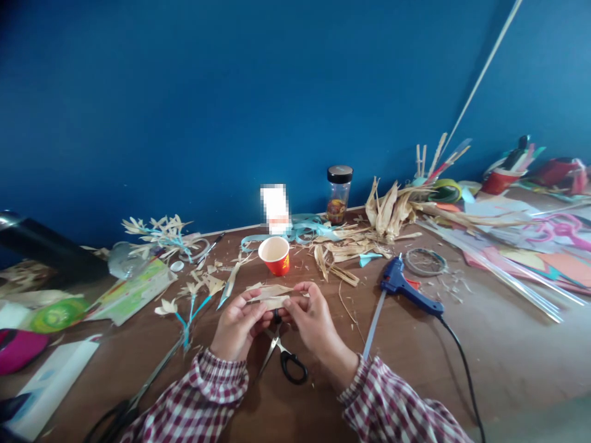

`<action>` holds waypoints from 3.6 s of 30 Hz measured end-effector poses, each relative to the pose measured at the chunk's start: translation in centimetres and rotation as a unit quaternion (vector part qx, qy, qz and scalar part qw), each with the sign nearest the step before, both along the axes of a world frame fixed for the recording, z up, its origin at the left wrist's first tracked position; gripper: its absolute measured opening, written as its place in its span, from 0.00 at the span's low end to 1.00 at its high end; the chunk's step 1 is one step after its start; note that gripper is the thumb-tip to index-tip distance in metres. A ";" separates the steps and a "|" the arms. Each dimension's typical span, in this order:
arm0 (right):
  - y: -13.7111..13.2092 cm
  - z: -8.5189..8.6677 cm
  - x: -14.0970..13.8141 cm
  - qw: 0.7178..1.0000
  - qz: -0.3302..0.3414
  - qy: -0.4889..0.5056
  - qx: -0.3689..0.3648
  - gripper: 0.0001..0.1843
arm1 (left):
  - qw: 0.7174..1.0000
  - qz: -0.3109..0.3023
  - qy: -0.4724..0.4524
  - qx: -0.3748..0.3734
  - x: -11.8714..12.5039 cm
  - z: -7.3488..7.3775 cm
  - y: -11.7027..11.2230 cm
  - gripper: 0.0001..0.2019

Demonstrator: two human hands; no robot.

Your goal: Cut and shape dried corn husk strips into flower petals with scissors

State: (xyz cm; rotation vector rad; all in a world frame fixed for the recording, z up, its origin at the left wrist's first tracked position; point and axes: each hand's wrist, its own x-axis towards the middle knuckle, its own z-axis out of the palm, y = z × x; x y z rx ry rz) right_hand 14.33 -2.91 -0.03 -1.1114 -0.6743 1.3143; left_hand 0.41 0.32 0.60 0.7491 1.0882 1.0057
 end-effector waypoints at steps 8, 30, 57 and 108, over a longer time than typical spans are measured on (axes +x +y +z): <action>-0.4 -0.3 0.0 0.988 -0.009 -0.142 0.065 0.15 | 0.998 -0.038 -0.003 0.048 0.0 -0.6 0.0 0.24; 0.0 0.0 0.0 0.997 0.048 0.001 0.061 0.16 | 0.998 -0.056 0.004 0.011 0.3 -0.4 -0.4 0.13; 0.1 -0.2 0.4 0.997 0.000 -0.052 0.051 0.16 | 0.992 -0.110 0.058 -0.008 0.0 -0.8 -0.3 0.17; -0.1 -0.3 -0.4 0.990 0.129 -0.001 -0.055 0.19 | 0.995 0.079 0.054 0.034 0.2 -1.0 -0.1 0.14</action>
